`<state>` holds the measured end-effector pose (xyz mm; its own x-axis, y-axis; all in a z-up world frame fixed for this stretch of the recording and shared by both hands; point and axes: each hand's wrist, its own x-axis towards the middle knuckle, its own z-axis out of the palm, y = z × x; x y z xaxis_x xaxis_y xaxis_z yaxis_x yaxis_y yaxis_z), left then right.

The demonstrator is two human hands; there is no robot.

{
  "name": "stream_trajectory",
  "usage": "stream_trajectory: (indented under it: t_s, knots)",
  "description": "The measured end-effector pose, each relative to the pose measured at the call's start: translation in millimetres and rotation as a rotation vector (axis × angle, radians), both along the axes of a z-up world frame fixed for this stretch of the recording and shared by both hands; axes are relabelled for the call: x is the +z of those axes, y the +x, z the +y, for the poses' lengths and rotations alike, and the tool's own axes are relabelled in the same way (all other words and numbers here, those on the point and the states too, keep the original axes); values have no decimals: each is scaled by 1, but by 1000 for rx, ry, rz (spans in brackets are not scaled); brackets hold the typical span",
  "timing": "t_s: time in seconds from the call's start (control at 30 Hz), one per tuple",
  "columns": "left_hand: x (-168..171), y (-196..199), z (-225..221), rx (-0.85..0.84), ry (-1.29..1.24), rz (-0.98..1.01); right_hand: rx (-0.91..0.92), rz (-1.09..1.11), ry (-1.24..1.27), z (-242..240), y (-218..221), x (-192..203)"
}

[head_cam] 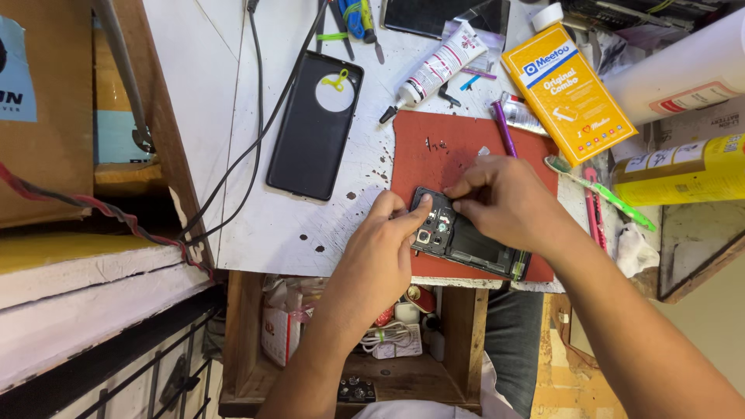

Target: The person repairs a mobile phone by removing internal components with a screwdriver, applying adhesive from a tube to the chassis, and then positioning a new back panel onto the device.

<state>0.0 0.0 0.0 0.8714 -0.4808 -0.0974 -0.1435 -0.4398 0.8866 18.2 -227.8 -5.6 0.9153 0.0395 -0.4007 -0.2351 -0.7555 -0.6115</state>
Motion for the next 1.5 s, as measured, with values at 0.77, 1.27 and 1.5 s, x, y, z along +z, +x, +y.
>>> stream_trajectory:
  t_s: [0.77,1.27,1.5]
  knots:
    - [6,15,-31,174,195,-266,-69,-344,200,7,-29,13]
    - [7,16,-32,199,157,-210,-323,-563,-206,-37,15,-1]
    - [9,15,-33,199,153,-187,-177,-787,-393,-22,31,-17]
